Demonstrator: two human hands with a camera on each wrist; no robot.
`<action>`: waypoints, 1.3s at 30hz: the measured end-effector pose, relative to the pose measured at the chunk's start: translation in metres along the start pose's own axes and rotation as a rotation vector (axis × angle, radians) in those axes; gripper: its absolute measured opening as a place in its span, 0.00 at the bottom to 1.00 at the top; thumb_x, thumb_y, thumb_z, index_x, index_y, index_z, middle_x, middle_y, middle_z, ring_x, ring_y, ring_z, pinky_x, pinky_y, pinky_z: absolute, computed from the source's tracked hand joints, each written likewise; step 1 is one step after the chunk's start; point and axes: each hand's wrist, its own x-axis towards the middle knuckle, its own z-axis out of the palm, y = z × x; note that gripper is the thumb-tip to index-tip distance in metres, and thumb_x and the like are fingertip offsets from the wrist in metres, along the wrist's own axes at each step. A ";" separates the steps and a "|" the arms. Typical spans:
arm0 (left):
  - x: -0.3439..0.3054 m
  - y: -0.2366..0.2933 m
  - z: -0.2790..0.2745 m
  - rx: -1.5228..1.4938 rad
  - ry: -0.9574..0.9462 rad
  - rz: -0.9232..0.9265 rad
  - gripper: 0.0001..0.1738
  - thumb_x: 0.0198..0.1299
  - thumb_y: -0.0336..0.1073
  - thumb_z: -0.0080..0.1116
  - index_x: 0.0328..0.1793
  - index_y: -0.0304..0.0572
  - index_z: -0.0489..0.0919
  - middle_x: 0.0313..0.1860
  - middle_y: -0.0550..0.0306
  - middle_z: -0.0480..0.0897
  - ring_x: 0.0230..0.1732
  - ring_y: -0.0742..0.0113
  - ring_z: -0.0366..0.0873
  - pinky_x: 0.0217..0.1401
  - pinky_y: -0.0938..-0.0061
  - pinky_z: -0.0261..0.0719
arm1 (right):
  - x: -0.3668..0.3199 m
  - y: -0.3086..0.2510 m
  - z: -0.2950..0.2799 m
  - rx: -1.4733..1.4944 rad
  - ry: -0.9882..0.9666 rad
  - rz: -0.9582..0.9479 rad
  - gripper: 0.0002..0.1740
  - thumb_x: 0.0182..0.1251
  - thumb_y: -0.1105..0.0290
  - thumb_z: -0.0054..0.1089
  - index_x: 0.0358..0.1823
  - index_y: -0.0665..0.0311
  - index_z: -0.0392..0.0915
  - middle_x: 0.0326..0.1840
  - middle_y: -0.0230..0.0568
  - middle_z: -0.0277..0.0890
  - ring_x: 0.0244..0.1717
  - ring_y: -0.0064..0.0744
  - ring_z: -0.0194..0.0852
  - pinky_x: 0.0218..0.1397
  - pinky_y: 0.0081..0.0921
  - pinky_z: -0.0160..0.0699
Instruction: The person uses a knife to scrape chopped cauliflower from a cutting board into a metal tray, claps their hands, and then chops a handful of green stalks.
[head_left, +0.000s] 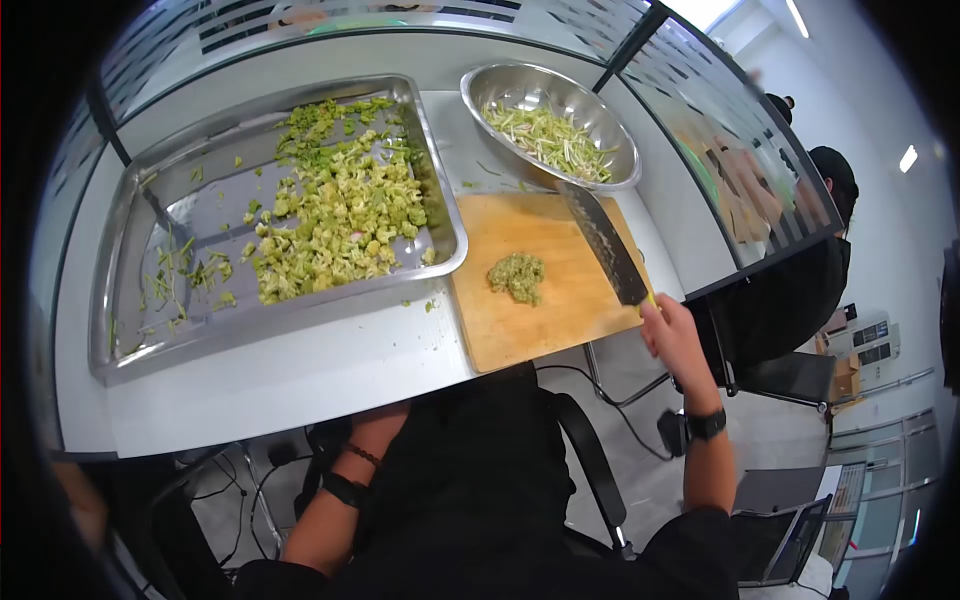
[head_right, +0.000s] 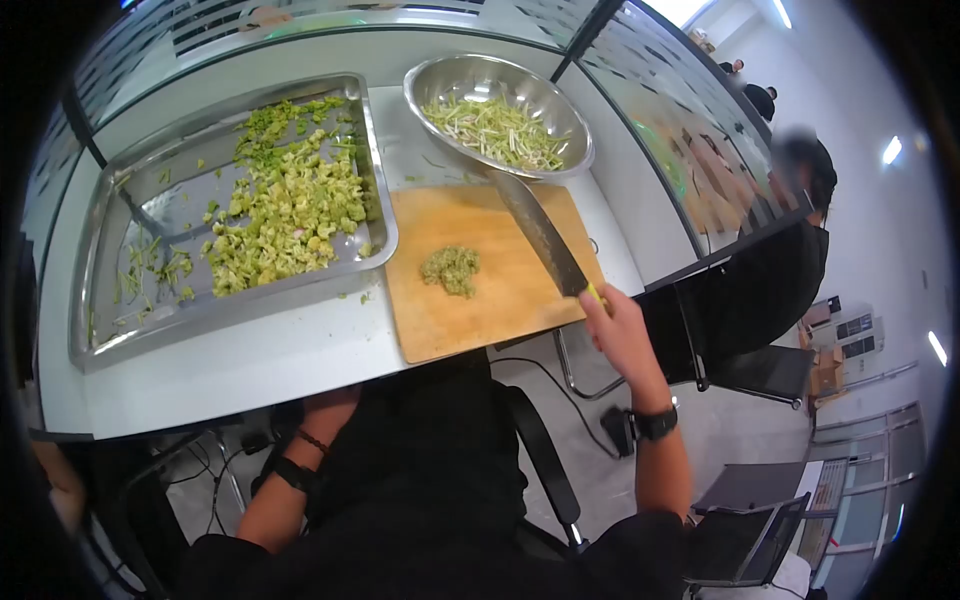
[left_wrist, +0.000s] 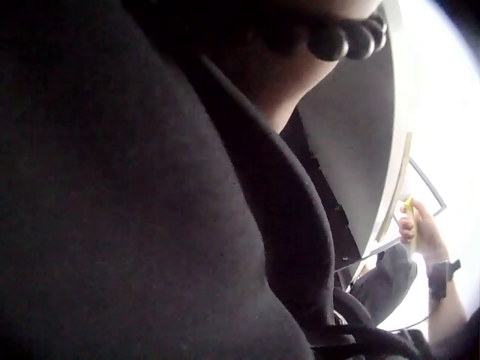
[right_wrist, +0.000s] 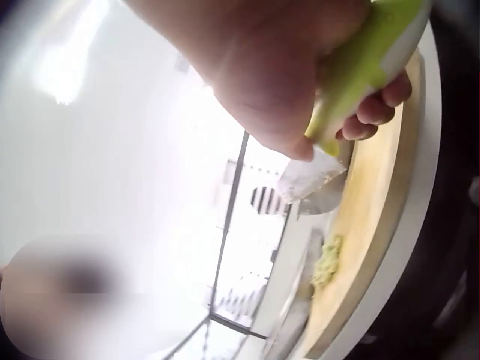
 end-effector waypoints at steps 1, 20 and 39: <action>-0.003 0.003 -0.006 0.018 -0.076 0.005 0.22 0.63 0.44 0.55 0.61 0.42 0.79 0.56 0.42 0.81 0.57 0.42 0.77 0.62 0.50 0.74 | -0.017 0.003 0.003 0.150 -0.019 0.017 0.12 0.75 0.63 0.53 0.48 0.65 0.73 0.22 0.32 0.70 0.18 0.19 0.67 0.18 0.21 0.64; 0.137 0.196 -0.072 -0.279 0.284 0.104 0.28 0.68 0.37 0.50 0.70 0.30 0.65 0.71 0.32 0.66 0.73 0.37 0.61 0.77 0.51 0.56 | -0.093 -0.027 0.088 0.529 -0.139 0.095 0.32 0.79 0.74 0.40 0.82 0.57 0.48 0.37 0.33 0.73 0.18 0.15 0.64 0.17 0.16 0.68; 0.147 0.223 -0.068 -0.749 0.281 -0.074 0.27 0.75 0.40 0.42 0.74 0.29 0.63 0.72 0.36 0.67 0.76 0.44 0.60 0.79 0.58 0.54 | -0.070 -0.017 0.095 0.890 -0.454 0.084 0.32 0.79 0.71 0.41 0.82 0.54 0.48 0.36 0.34 0.69 0.17 0.19 0.66 0.16 0.17 0.68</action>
